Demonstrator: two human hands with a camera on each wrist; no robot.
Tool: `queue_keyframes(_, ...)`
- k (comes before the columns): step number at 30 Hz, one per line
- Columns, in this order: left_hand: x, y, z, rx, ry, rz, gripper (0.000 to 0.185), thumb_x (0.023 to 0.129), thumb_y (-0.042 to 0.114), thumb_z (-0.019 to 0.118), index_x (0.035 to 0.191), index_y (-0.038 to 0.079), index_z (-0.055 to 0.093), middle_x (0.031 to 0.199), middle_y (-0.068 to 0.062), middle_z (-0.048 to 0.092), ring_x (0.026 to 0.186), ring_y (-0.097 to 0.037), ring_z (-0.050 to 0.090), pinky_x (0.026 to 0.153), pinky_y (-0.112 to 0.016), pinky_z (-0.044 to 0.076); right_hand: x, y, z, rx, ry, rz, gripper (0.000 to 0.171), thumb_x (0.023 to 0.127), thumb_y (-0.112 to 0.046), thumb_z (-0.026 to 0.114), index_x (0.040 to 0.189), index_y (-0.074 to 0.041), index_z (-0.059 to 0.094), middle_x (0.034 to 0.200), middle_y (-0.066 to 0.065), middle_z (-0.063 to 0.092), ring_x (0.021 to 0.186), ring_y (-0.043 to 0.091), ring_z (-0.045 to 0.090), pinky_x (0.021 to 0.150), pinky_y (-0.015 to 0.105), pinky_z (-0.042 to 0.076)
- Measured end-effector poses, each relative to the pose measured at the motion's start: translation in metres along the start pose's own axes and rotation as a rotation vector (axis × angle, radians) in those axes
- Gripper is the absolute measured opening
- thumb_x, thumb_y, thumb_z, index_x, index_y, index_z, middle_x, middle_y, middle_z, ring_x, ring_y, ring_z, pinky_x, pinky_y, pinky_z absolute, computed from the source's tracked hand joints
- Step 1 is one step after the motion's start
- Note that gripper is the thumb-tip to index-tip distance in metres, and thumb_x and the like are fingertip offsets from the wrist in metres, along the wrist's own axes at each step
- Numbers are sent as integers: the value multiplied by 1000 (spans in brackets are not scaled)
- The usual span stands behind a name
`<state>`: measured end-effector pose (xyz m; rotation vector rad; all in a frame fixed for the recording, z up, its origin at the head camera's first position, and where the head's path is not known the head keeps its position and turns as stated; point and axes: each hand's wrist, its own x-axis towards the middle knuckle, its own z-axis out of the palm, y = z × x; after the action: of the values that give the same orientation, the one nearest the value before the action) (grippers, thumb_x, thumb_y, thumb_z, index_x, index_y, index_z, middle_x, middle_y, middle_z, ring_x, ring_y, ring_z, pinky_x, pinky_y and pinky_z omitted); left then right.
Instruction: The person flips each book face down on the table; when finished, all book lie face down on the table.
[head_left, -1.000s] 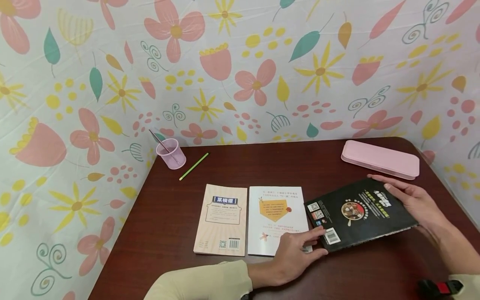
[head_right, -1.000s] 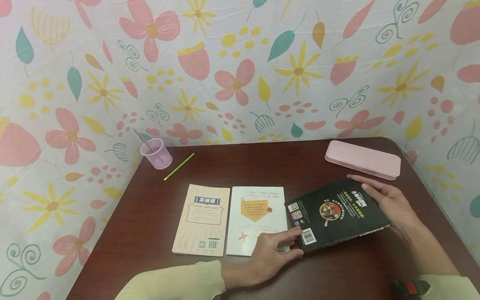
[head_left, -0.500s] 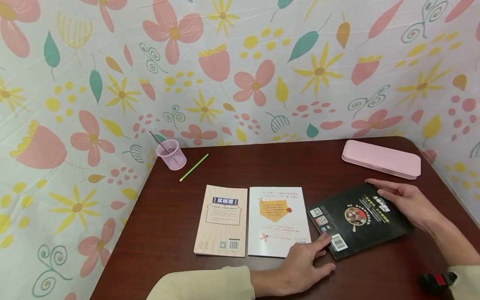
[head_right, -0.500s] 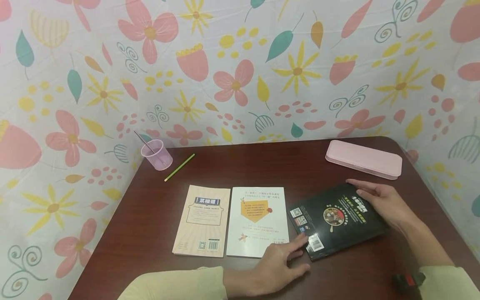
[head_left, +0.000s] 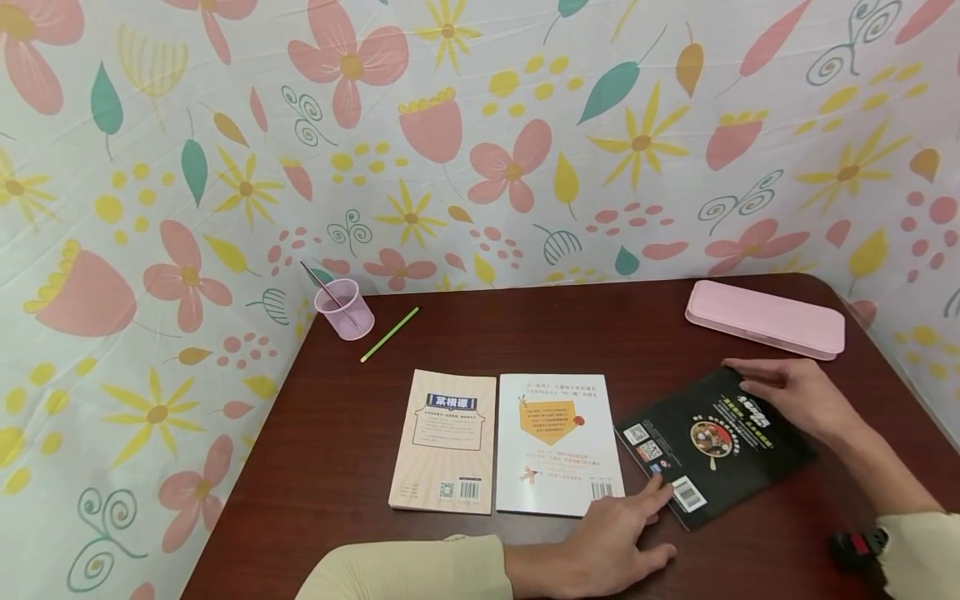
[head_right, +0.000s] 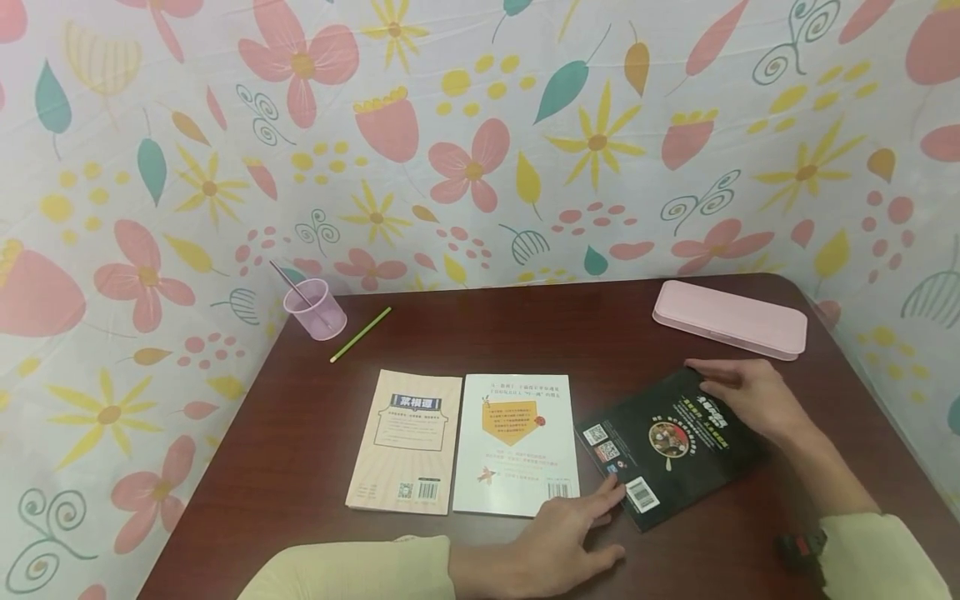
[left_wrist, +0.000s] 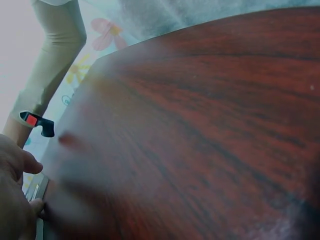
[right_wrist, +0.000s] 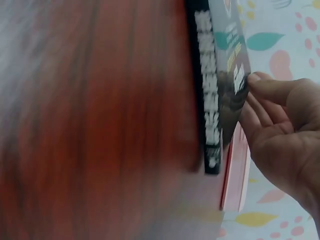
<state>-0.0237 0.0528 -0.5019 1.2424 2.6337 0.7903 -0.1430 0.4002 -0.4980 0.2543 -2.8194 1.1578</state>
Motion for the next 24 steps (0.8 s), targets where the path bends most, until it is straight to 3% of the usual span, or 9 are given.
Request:
queue_keyframes(2,1,0,-1,19,-10,8,67,102,33,72,161,10,47,162,-8,46,120,11,58,103,-9,41,3,-2,2,-59,26,-25,34,97,-2,76,130,0,75,119,26,75,93,-20,50,70,8,40)
queue_keyframes(4,2,0,-3,36,-18,18,67,102,33,72,160,11,48,162,-7,47,120,11,58,103,-9,41,5,-4,4,-111,44,-35,33,96,-3,78,128,-2,77,118,28,74,93,-18,48,70,9,37)
queue_keyframes(11,6,-2,-5,29,-64,47,66,103,33,72,161,13,48,162,-4,46,117,16,57,100,-7,41,13,-11,12,-195,56,-61,34,91,0,81,125,-1,77,116,31,73,93,31,62,66,21,40)
queue_keyframes(16,10,-5,-7,31,-108,68,64,103,34,71,160,15,49,162,0,46,115,18,57,96,-6,42,17,-15,16,-222,74,-94,35,87,2,83,122,0,78,111,31,74,81,24,63,62,26,42)
queue_keyframes(20,15,-11,-16,37,-197,99,60,105,36,69,160,20,51,162,6,47,115,20,56,94,-5,41,20,-18,18,-237,72,-122,33,86,4,83,119,0,79,107,29,75,72,12,60,59,27,43)
queue_keyframes(22,18,-15,-21,18,-237,118,58,105,36,70,158,23,52,157,10,53,113,21,56,93,-3,41,20,-19,19,-234,62,-124,33,86,4,83,118,0,79,106,29,75,70,7,60,57,27,44)
queue_keyframes(24,20,-19,-26,-22,-267,141,56,105,35,71,157,24,54,150,13,60,112,22,55,92,-2,40,20,-20,19,-218,47,-114,33,86,4,82,119,2,78,103,28,76,69,11,65,55,27,46)
